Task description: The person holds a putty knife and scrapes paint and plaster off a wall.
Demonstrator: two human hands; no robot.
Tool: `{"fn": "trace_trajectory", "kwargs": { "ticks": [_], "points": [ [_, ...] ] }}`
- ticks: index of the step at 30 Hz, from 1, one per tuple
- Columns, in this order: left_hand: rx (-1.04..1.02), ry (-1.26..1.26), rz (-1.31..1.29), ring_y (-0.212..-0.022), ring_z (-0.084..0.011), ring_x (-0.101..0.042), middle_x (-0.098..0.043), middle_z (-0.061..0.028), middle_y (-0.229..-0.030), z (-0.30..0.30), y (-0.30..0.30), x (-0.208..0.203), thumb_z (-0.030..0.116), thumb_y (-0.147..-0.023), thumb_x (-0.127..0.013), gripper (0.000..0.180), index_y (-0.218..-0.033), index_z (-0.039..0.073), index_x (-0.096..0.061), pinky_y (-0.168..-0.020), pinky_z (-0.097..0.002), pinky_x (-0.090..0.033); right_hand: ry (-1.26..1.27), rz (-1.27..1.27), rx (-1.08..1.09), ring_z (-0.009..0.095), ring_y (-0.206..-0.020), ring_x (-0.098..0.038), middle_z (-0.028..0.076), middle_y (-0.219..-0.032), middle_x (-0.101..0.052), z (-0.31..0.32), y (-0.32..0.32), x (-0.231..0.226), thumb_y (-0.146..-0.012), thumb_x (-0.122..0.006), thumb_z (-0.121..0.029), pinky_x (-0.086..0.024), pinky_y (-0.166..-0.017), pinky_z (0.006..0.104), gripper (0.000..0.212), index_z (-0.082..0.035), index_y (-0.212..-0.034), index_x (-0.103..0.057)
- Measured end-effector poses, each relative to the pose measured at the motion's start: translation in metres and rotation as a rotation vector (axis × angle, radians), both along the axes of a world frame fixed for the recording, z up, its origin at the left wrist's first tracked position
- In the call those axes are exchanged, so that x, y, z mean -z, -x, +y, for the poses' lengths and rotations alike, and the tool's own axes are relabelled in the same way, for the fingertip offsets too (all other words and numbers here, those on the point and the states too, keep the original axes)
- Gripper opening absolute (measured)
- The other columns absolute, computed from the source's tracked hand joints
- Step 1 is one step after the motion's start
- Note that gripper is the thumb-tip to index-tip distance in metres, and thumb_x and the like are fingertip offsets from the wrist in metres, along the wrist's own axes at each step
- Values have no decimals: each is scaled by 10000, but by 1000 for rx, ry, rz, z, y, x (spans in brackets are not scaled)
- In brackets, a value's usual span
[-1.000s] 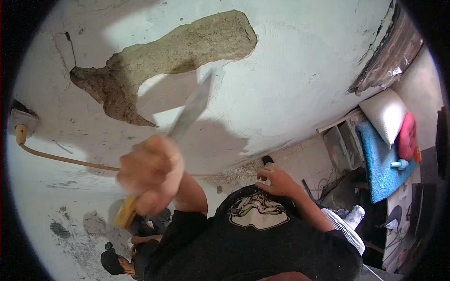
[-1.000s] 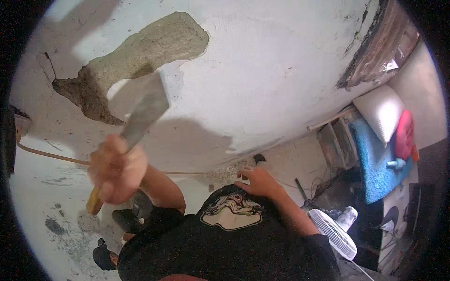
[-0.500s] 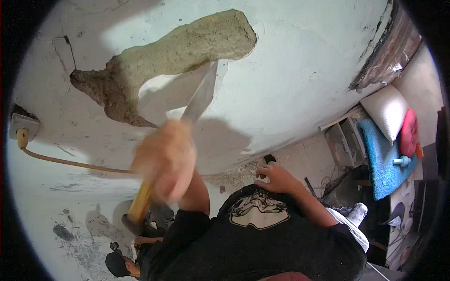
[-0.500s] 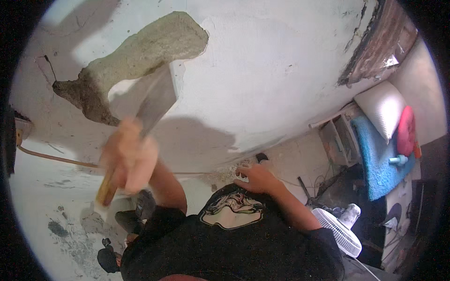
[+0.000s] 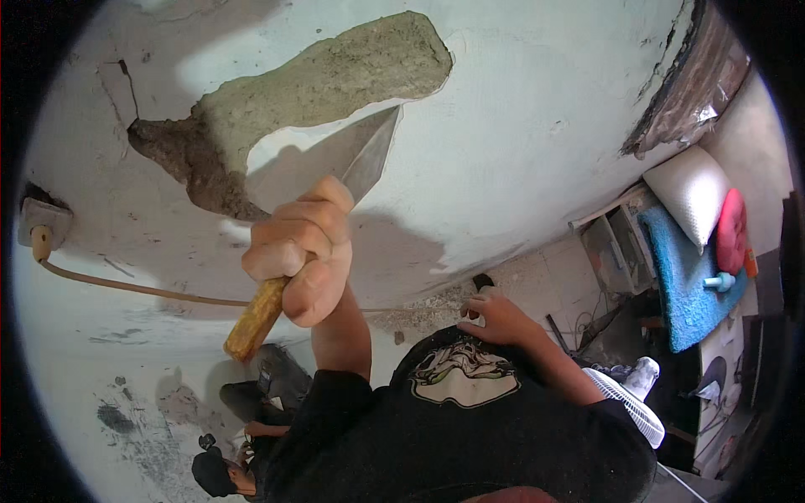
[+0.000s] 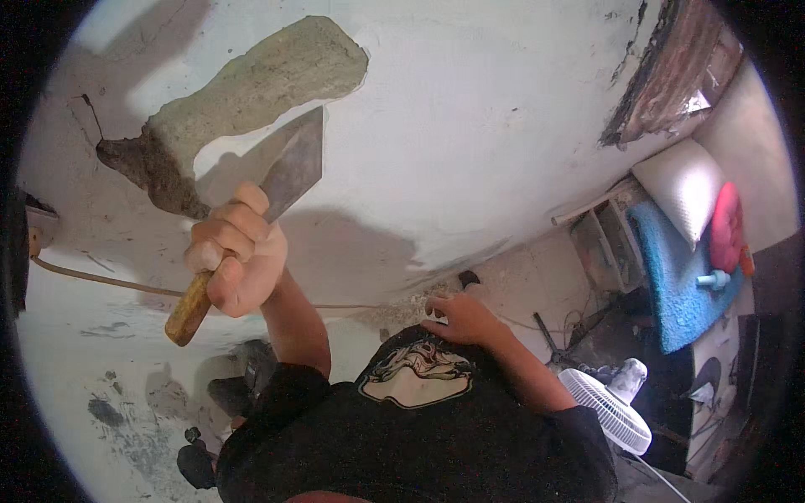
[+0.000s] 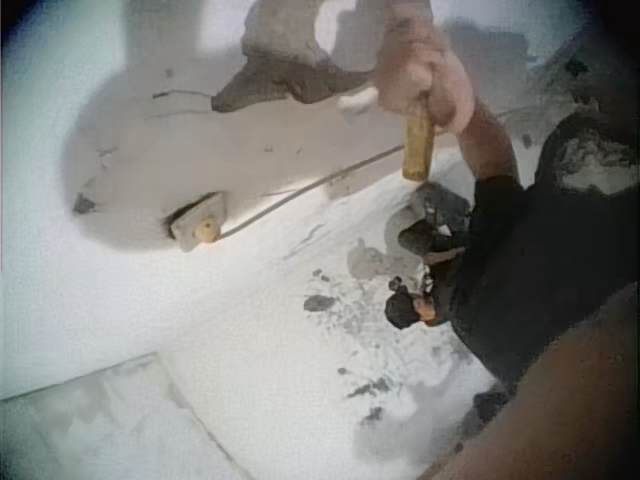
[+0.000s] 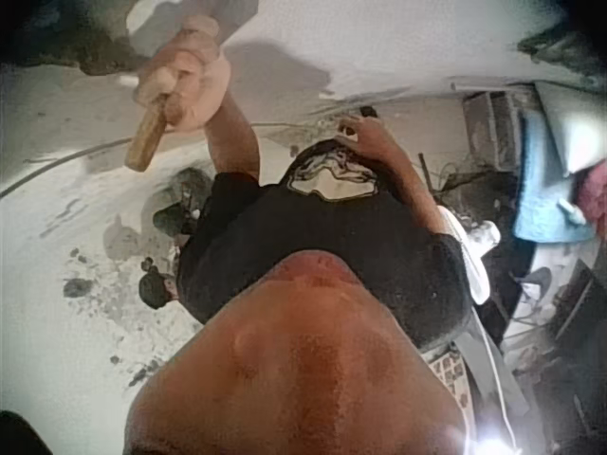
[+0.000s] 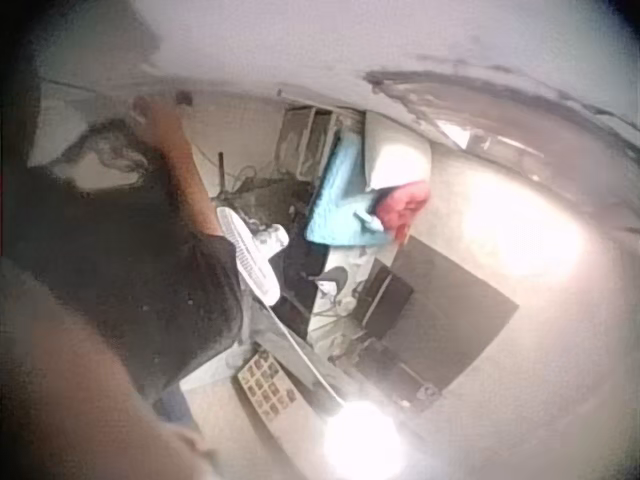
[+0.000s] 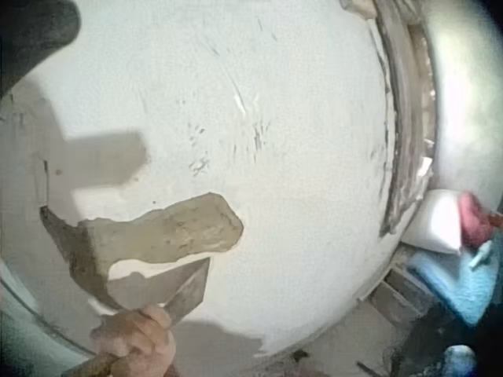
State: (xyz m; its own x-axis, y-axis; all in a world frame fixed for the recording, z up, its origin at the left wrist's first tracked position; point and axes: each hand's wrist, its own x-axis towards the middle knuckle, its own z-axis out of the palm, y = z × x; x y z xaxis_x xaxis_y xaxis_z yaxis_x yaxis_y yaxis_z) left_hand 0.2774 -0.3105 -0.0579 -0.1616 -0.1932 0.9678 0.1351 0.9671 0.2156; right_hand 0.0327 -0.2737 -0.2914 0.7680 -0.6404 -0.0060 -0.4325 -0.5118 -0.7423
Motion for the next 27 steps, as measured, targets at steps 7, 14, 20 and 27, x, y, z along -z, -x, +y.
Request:
{"fn": "trace_trajectory", "kwargs": {
  "ticks": [7, 14, 20, 27],
  "points": [
    [273, 148, 299, -480, -163, -280, -212, 3, -524, 26, 5, -3, 156, -714, -428, 282, -572, 134, -185, -529, -337, -228, -83, 5, 18, 359, -763, -596, 185, -820, -613, 4, 1, -6, -816, -605, -381, -459, -668, 445, 342, -63, -945, -591],
    [105, -140, 142, -528, -158, -252, -215, -14, -533, -4, -6, 10, 147, -695, -461, 254, -574, 130, -239, -568, -363, -190, -85, 81, 1, 358, -777, -597, 189, -828, -615, 2, -2, -7, -816, -603, -375, -462, -686, 445, 343, -58, -946, -587],
    [268, 131, 401, -526, -174, -291, -263, -18, -546, 17, 1, 2, 151, -700, -476, 254, -577, 112, -257, -540, -362, -195, -13, 8, 20, 346, -763, -604, 166, -838, -620, 2, -5, -10, -815, -609, -357, -464, -676, 439, 323, -55, -926, -592],
    [110, -49, 82, -477, -193, -308, -338, -49, -543, 13, -2, 6, 113, -624, -481, 207, -578, 78, -283, -511, -331, -197, -58, 62, 10, 337, -776, -601, 154, -881, -621, 10, -3, -20, -814, -609, -345, -466, -694, 423, 314, -44, -905, -591]
  ]
}}
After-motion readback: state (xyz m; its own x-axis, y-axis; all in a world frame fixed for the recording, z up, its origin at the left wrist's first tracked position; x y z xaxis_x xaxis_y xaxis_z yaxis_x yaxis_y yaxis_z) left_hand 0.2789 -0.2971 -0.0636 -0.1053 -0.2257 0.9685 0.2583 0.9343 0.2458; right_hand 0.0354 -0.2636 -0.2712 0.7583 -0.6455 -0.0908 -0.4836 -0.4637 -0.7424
